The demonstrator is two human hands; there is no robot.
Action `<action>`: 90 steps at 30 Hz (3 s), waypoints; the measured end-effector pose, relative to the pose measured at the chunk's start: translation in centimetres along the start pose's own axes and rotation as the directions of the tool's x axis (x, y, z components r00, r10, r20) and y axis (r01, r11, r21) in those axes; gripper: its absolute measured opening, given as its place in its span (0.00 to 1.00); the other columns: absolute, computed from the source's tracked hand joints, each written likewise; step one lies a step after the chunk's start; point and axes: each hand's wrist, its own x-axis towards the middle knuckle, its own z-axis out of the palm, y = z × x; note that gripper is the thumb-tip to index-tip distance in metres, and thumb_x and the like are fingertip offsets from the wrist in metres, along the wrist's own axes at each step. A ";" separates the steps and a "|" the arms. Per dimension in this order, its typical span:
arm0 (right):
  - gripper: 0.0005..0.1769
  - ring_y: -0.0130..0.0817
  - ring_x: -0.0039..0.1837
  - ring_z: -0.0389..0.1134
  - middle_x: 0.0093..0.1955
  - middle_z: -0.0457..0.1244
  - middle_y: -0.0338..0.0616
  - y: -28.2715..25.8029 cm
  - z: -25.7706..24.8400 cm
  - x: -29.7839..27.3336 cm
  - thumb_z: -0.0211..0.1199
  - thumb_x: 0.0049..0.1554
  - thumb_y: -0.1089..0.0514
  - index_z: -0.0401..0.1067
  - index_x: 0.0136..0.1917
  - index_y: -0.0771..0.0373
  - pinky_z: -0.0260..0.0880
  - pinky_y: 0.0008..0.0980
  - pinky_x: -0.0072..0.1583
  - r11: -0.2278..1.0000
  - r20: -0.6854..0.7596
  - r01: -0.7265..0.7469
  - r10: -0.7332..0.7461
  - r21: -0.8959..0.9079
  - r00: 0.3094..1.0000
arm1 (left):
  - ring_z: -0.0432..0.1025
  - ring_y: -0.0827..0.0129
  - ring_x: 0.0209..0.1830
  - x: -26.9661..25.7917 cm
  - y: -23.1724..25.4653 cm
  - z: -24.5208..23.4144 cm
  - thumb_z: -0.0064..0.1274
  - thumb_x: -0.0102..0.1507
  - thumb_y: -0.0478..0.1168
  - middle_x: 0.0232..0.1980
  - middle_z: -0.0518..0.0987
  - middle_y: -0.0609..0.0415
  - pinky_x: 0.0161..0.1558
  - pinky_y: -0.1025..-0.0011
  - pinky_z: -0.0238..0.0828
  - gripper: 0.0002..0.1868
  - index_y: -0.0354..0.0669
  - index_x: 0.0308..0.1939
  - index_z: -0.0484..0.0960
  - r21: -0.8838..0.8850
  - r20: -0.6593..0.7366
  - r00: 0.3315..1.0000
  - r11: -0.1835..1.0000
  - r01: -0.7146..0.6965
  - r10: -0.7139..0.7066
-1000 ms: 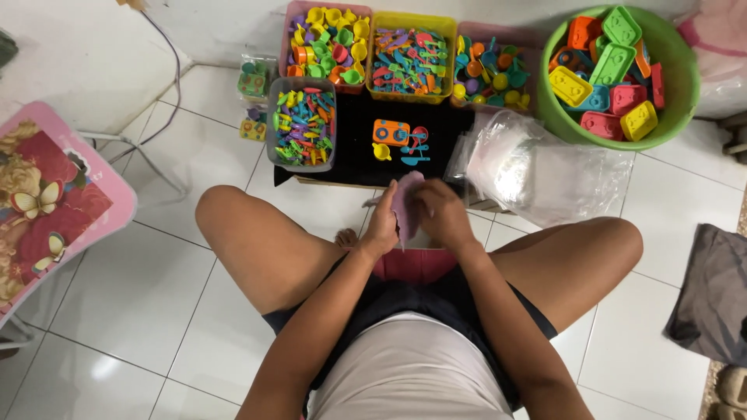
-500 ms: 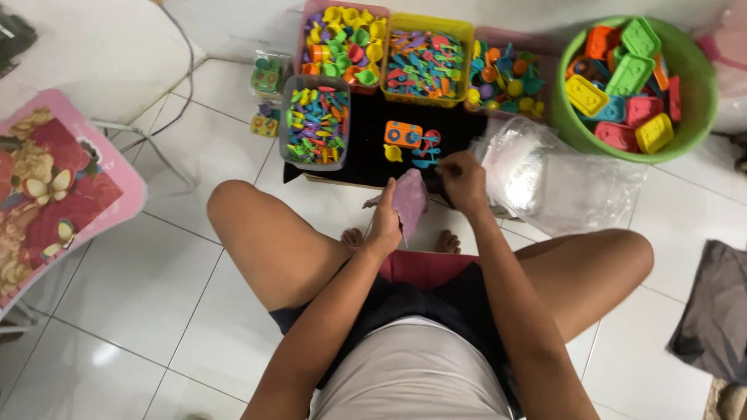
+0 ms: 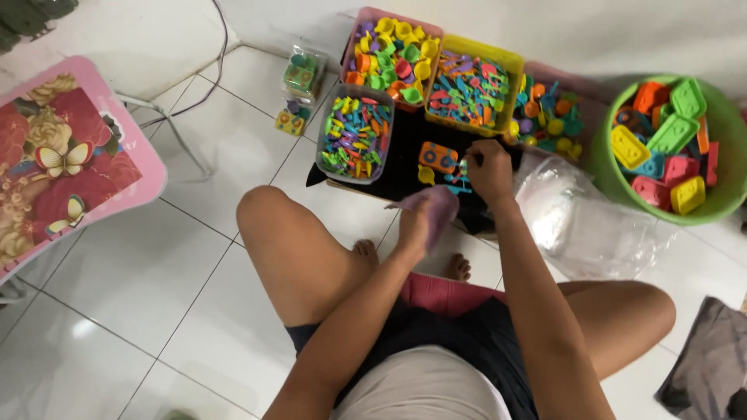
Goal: Cleaning small plastic toy letters and numbers by wiping them individually with a cloth.
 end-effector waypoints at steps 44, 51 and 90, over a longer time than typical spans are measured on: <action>0.09 0.52 0.54 0.73 0.47 0.71 0.52 -10.4 -4.1 -4.9 0.71 0.51 0.66 0.80 0.47 0.61 0.72 0.45 0.58 0.979 0.023 0.052 -0.058 0.197 0.998 | 0.51 0.57 0.75 1.9 1.1 0.3 0.50 0.67 0.59 0.72 0.64 0.52 0.70 0.50 0.48 0.29 0.49 0.66 0.73 -0.298 0.143 0.951 0.904 0.306 -0.274; 0.05 0.44 0.51 0.73 0.47 0.71 0.44 -12.6 -8.1 -5.4 0.66 0.56 0.67 0.81 0.45 0.61 0.75 0.36 0.54 0.918 0.030 0.382 -0.387 0.101 0.922 | 0.72 0.64 0.35 -1.9 4.1 0.7 0.57 0.64 0.59 0.38 0.80 0.54 0.33 0.74 0.68 0.19 0.48 0.37 0.82 -0.347 0.348 0.922 0.890 0.295 -0.170; 0.16 0.61 0.56 0.71 0.51 0.68 0.59 -4.8 -12.5 11.8 0.63 0.47 0.68 0.76 0.50 0.67 0.74 0.47 0.56 0.825 -0.028 0.564 -0.564 -0.019 0.825 | 0.76 0.63 0.48 4.6 15.3 13.3 0.58 0.65 0.57 0.45 0.84 0.52 0.58 0.64 0.68 0.18 0.46 0.37 0.84 -0.237 0.641 0.767 0.957 0.165 0.027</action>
